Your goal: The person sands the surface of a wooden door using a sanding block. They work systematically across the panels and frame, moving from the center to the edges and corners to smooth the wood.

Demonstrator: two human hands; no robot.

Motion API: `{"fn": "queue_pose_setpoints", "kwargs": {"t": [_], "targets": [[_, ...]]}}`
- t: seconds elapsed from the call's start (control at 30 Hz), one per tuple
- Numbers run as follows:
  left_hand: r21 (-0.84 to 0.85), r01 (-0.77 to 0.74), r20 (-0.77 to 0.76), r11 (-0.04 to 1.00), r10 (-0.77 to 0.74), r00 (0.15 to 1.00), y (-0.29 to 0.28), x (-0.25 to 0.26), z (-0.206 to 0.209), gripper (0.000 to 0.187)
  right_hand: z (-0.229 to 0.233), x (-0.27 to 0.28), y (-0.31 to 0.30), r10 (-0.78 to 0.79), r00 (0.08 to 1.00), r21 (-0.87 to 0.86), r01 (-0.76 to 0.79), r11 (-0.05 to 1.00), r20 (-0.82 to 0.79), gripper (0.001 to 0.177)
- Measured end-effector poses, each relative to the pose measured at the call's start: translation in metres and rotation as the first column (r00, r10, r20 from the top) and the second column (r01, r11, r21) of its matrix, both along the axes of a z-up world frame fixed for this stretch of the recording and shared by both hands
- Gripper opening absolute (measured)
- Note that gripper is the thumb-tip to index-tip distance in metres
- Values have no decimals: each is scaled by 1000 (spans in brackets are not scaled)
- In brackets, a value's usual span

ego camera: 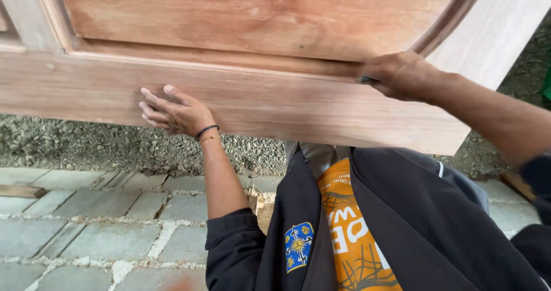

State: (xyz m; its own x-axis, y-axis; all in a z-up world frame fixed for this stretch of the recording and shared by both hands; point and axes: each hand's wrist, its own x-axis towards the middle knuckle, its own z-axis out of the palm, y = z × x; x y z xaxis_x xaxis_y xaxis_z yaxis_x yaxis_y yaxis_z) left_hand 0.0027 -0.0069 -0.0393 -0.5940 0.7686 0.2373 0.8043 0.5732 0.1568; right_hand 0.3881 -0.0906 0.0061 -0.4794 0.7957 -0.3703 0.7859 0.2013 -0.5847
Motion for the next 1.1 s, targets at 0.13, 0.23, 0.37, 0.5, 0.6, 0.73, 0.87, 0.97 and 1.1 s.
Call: {"fn": "queue_pose_setpoints", "kwargs": {"t": [0.13, 0.23, 0.37, 0.5, 0.6, 0.73, 0.87, 0.97, 1.1], "targets": [[13, 21, 4, 1000, -21, 1000, 0, 0, 1, 42, -2, 62, -19, 375, 726, -144, -362, 921, 576, 15], [48, 51, -56, 998, -48, 997, -1, -6, -7, 40, 50, 50, 6, -211, 870, -163, 310, 937, 446, 28], [16, 29, -2, 999, -29, 1000, 0, -3, -4, 40, 53, 8, 11, -365, 787, -460, 596, 658, 497, 22], [18, 25, 2, 1000, -25, 1000, -3, -4, -3, 41, 25, -17, -6, -406, 767, -417, 621, 664, 497, 36], [28, 37, 23, 999, -37, 999, -1, 5, 10, 38, 20, -14, -9, -491, 723, -273, 659, 700, 486, 26], [-9, 8, 33, 1000, -7, 999, -1, 1, 5, 39, 2, 5, -19, -464, 691, -177, 642, 746, 554, 26], [-22, 13, 32, 1000, -12, 999, -5, 2, 9, 39, -16, 4, -31, -499, 689, -210, 674, 709, 526, 27], [-5, 35, 34, 999, -35, 999, -1, 3, 11, 40, -9, 10, -29, -471, 719, -223, 640, 735, 511, 27], [-9, 21, 41, 1000, -20, 999, -2, 3, 11, 40, -12, 6, -30, -493, 739, -226, 634, 740, 458, 29]]}}
